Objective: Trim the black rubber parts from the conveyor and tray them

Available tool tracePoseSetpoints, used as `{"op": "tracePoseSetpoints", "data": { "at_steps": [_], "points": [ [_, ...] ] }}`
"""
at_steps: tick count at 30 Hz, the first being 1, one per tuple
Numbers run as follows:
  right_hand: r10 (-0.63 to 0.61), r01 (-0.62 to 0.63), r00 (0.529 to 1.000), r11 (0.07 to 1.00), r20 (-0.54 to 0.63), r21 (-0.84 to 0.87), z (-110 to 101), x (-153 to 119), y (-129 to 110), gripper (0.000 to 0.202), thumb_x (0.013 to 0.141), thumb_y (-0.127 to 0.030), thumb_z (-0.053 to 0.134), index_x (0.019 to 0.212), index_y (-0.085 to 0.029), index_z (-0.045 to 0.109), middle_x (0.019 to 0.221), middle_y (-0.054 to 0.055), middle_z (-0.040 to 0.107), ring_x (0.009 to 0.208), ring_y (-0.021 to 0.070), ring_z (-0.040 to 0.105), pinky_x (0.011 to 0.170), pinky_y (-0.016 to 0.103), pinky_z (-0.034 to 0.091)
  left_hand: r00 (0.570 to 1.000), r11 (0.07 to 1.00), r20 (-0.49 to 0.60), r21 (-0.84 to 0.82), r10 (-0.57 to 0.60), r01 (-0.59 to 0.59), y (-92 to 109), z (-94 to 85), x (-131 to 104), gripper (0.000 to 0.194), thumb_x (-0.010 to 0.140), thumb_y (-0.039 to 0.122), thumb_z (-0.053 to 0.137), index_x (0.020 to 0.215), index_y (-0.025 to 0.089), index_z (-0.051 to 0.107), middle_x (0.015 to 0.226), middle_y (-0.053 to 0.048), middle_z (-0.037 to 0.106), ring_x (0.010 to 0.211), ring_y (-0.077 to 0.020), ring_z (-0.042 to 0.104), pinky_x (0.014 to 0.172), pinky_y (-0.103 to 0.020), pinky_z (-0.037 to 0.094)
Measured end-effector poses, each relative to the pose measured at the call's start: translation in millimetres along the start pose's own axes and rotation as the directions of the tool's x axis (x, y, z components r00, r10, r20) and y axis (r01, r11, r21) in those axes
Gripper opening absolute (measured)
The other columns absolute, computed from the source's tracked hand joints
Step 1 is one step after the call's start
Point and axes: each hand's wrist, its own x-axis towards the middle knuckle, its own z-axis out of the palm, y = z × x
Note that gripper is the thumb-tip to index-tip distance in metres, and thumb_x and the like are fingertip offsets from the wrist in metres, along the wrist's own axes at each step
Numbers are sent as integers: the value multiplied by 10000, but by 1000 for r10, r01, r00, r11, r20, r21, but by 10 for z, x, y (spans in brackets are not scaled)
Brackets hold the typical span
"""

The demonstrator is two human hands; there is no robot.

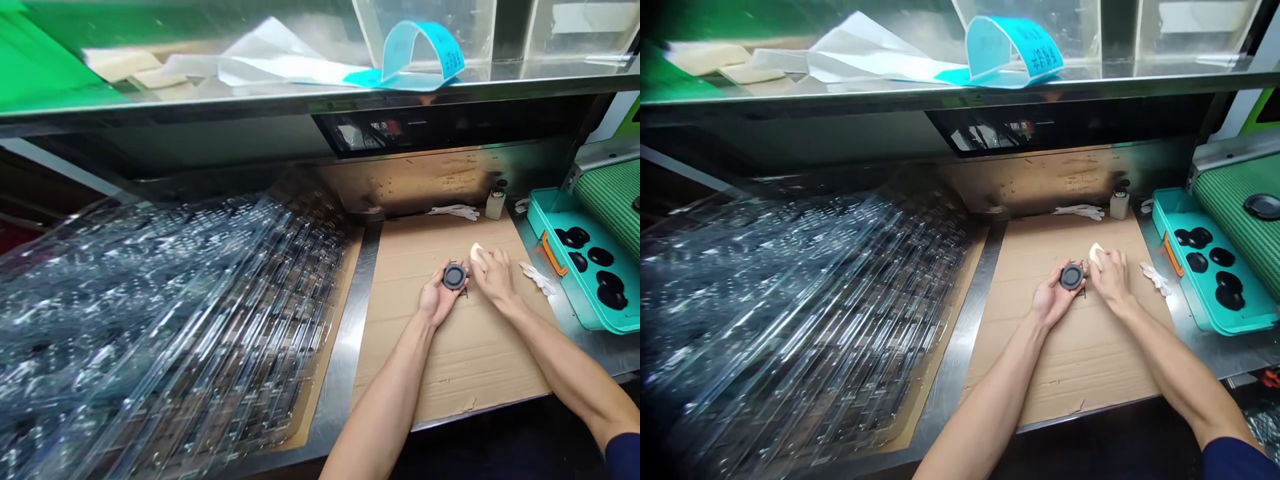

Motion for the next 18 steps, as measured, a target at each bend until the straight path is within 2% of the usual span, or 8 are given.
{"op": "tracePoseSetpoints", "data": {
  "at_steps": [2,5,8,11,13,16,18],
  "points": [
    [25,-22,998,997,-52,68,-80,68,169,438,988,-411,611,1343,-164,680,1254,176,654,1195,325,597,1067,473,495,999,999,11,-17,-39,39,59,-3,-19,269,1058,267,439,1201,166,643,1280,-170,732,1148,-281,732,918,-424,603],
    [43,-39,999,991,-31,126,-140,75,300,583,944,-476,666,1422,-151,593,1301,185,636,1220,331,618,1058,468,513,995,993,47,-83,-86,90,142,-4,-54,368,1057,341,416,1203,122,672,1312,-216,718,1218,-323,709,927,-439,602],
    [36,-45,994,995,103,86,-144,28,281,568,914,-452,688,1395,-159,612,1272,174,644,1193,338,637,1027,464,528,991,988,95,-109,-97,108,194,-5,-92,420,1044,338,393,1275,125,671,1356,-219,705,1305,-361,669,1003,-528,579],
    [-6,1,959,1000,284,21,-172,-6,189,477,931,-394,668,1358,-182,646,1244,158,649,1159,331,652,993,443,537,992,991,86,-85,-94,102,220,-10,-124,408,1021,284,403,1295,153,674,1386,-194,699,1338,-360,652,1048,-570,554],
    [48,-27,945,997,323,-68,-231,-2,133,443,948,-376,658,1347,-182,649,1255,174,647,1119,336,667,951,437,541,993,992,78,-73,-93,98,234,-18,-137,378,1008,248,418,1258,157,685,1402,-185,693,1352,-344,645,1044,-526,565],
    [191,-131,933,970,305,-205,-362,37,85,456,942,-387,692,1337,-165,642,1228,205,677,1062,357,687,900,445,532,991,994,93,-45,-93,97,246,-25,-141,351,999,226,437,1239,162,684,1417,-192,681,1360,-329,643,1020,-475,583],
    [247,-203,920,965,305,-169,-437,64,60,505,893,-416,757,1324,-179,644,1171,176,722,1048,356,698,874,429,528,992,996,98,-21,-84,86,233,-19,-136,352,1005,236,445,1263,165,673,1411,-206,681,1357,-326,645,1020,-476,584]
  ]
}}
